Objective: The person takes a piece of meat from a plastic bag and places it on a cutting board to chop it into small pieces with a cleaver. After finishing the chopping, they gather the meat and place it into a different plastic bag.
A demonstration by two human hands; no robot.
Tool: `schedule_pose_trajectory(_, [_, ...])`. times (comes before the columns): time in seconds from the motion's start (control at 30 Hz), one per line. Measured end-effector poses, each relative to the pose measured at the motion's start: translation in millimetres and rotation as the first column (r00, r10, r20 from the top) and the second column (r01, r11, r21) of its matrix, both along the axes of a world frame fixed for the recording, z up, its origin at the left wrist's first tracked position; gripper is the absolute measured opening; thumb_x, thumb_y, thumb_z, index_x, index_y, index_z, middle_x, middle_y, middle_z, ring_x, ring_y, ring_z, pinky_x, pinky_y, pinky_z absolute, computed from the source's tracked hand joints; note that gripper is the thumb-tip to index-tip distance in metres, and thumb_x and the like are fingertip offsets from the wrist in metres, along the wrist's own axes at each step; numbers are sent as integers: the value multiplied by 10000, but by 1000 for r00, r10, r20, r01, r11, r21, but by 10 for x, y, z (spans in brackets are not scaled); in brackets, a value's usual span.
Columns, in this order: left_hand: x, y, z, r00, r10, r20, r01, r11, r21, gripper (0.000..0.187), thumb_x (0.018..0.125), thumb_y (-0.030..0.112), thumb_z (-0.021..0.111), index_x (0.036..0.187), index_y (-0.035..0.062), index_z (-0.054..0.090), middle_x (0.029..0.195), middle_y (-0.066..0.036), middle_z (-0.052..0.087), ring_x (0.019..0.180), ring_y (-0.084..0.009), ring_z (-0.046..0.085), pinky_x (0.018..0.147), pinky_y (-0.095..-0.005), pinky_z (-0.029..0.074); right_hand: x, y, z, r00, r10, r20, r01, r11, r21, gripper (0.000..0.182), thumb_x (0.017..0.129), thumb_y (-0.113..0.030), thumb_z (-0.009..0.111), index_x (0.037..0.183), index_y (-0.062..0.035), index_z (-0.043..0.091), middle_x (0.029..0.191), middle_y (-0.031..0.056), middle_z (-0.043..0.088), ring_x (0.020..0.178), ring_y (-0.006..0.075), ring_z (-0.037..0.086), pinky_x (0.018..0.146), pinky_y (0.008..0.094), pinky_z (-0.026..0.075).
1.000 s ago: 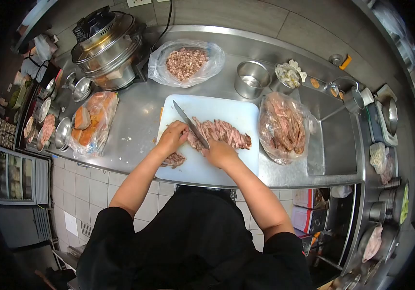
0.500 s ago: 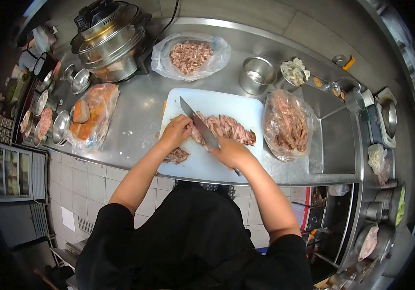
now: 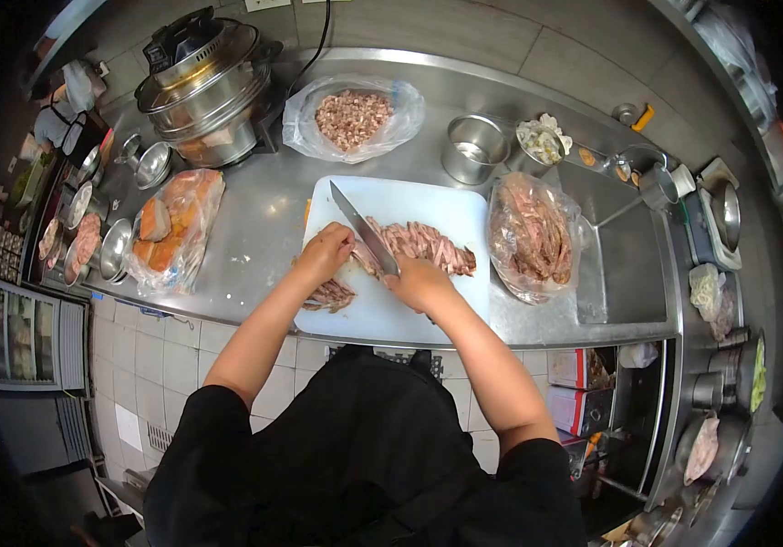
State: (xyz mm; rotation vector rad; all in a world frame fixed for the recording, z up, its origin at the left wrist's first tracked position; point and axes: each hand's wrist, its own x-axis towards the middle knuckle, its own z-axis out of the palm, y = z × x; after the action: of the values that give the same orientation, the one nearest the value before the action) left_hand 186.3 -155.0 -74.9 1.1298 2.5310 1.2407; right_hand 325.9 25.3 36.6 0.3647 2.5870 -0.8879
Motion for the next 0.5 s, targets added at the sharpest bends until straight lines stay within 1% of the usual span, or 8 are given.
schedule_pose_trajectory(0.07, [5, 27, -40, 999, 17, -49, -17, 1000, -5, 85, 868, 69, 623, 928, 13, 606, 964, -157, 616, 874, -348, 622, 769, -415, 491, 104, 10, 314, 993, 59, 104, -62, 998, 30, 377, 964, -314, 550, 1155, 11, 551, 705, 169, 675, 523, 279, 653, 570, 415, 535])
schedule_pose_trajectory(0.1, [15, 24, -32, 999, 20, -40, -21, 1000, -8, 85, 868, 69, 623, 928, 13, 606, 964, -157, 616, 874, -348, 622, 769, -415, 491, 109, -3, 295, 992, 62, 113, -66, 997, 26, 377, 964, -314, 550, 1155, 11, 551, 705, 169, 675, 523, 279, 653, 570, 415, 535])
schedule_pose_trajectory(0.17, [11, 5, -3, 999, 4, -31, -4, 1000, 0, 78, 863, 64, 622, 920, 14, 610, 942, -159, 621, 873, -363, 620, 757, -422, 490, 116, -39, 248, 980, 45, 193, -45, 999, -5, 356, 965, -302, 545, 1129, 14, 559, 705, 167, 675, 508, 283, 646, 564, 415, 536])
schedule_pose_trajectory(0.2, [6, 6, -11, 1000, 2, -26, -2, 1000, -5, 78, 863, 64, 622, 920, 14, 610, 942, -159, 621, 873, -363, 620, 757, -422, 490, 79, -77, 98, 979, 44, 198, -43, 999, -10, 356, 965, -302, 545, 1129, 14, 559, 705, 167, 675, 508, 283, 646, 564, 415, 536])
schedule_pose_trajectory(0.27, [9, 15, -18, 999, 17, -40, -17, 1000, -12, 82, 857, 71, 630, 915, 17, 610, 919, -151, 624, 862, -353, 622, 751, -416, 491, -19, -159, -306, 994, -15, 105, 11, 999, 41, 350, 967, -296, 541, 1124, 16, 560, 706, 169, 676, 493, 277, 642, 544, 413, 534])
schedule_pose_trajectory(0.4, [-12, 29, -4, 999, 17, -52, -17, 1000, -9, 79, 855, 76, 636, 905, 21, 609, 911, -145, 623, 846, -343, 625, 745, -413, 492, -101, -47, -205, 999, -5, 41, 5, 1000, 0, 362, 968, -290, 541, 1145, 26, 544, 708, 175, 675, 496, 268, 646, 537, 412, 532])
schedule_pose_trajectory(0.47, [-25, 4, -20, 1000, -11, -14, 11, 1000, -17, 79, 860, 82, 639, 903, 24, 609, 908, -143, 621, 835, -333, 627, 736, -408, 492, -83, -23, 11, 993, 35, 109, -36, 999, 1, 376, 966, -284, 546, 1148, 44, 536, 707, 182, 672, 498, 266, 648, 539, 406, 532])
schedule_pose_trajectory(0.5, [-11, -3, -32, 1000, -10, -8, 10, 1000, -21, 79, 860, 82, 639, 903, 24, 609, 908, -143, 621, 835, -333, 627, 736, -408, 492, -22, -12, 135, 993, 37, 115, -37, 999, -3, 376, 966, -284, 546, 1148, 44, 536, 707, 182, 672, 498, 266, 648, 539, 406, 532])
